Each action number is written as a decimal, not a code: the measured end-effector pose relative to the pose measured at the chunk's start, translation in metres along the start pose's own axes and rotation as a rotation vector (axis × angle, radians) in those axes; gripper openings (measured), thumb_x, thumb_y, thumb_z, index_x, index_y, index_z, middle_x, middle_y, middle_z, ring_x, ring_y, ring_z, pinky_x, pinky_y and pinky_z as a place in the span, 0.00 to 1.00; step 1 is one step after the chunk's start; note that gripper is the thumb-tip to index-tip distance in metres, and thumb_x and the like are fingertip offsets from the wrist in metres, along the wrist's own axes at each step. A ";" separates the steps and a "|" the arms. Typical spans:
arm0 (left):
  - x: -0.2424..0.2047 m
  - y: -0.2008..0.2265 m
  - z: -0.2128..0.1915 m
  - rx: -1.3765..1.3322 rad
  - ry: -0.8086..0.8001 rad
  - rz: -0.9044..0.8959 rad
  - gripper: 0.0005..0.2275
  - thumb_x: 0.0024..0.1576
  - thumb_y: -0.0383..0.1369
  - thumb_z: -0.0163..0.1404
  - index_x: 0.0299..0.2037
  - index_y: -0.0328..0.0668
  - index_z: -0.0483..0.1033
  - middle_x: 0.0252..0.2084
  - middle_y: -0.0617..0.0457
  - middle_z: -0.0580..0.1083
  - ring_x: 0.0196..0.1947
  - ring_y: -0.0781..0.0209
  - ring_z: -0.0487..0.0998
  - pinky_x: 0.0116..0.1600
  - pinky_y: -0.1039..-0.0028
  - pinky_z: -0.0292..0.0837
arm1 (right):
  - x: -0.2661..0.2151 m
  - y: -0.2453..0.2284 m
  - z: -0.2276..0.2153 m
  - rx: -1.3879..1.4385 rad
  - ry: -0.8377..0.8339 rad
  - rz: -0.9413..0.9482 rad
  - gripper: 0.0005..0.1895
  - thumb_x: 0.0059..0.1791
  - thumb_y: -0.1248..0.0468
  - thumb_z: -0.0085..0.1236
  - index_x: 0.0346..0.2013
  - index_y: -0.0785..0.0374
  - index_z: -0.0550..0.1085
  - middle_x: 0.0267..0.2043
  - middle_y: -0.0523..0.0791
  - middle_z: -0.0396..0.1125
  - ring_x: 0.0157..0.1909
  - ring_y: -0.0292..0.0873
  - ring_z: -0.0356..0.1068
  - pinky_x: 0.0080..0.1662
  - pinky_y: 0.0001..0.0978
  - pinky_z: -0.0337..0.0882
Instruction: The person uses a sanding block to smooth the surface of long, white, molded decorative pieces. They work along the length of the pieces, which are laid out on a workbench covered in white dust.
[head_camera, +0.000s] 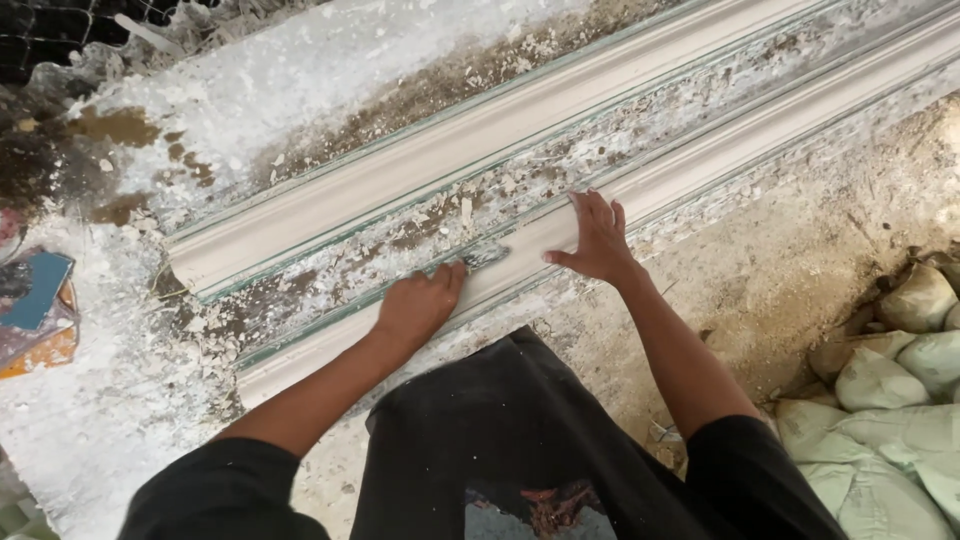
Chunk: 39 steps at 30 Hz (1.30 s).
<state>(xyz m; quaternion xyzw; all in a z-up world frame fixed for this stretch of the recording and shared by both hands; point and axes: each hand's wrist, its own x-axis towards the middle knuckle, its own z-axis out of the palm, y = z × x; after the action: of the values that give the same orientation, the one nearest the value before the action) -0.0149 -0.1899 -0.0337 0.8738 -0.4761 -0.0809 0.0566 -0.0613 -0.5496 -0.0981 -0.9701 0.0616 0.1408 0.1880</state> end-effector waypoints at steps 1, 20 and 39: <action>-0.005 0.002 -0.007 -0.004 0.000 0.002 0.24 0.56 0.22 0.51 0.65 0.30 0.68 0.47 0.41 0.78 0.31 0.49 0.82 0.27 0.64 0.79 | -0.002 0.002 0.002 -0.002 -0.002 0.003 0.67 0.39 0.27 0.61 0.77 0.60 0.43 0.77 0.60 0.41 0.81 0.59 0.32 0.73 0.63 0.30; -0.007 0.003 -0.028 0.117 0.015 -0.009 0.22 0.52 0.23 0.53 0.59 0.30 0.71 0.44 0.41 0.78 0.27 0.52 0.82 0.22 0.67 0.79 | 0.003 0.003 0.002 -0.008 -0.028 0.005 0.65 0.40 0.28 0.62 0.77 0.58 0.42 0.77 0.57 0.39 0.81 0.57 0.30 0.73 0.61 0.26; 0.014 0.007 -0.021 0.189 -0.057 0.071 0.25 0.50 0.22 0.54 0.61 0.31 0.68 0.46 0.39 0.79 0.22 0.56 0.82 0.17 0.72 0.76 | 0.003 0.004 0.002 0.032 0.000 -0.013 0.67 0.38 0.28 0.63 0.77 0.58 0.42 0.77 0.59 0.40 0.80 0.58 0.31 0.72 0.62 0.28</action>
<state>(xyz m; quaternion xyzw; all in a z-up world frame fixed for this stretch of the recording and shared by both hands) -0.0085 -0.2051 -0.0134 0.8552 -0.5137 -0.0586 -0.0368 -0.0598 -0.5530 -0.1025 -0.9673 0.0578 0.1384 0.2046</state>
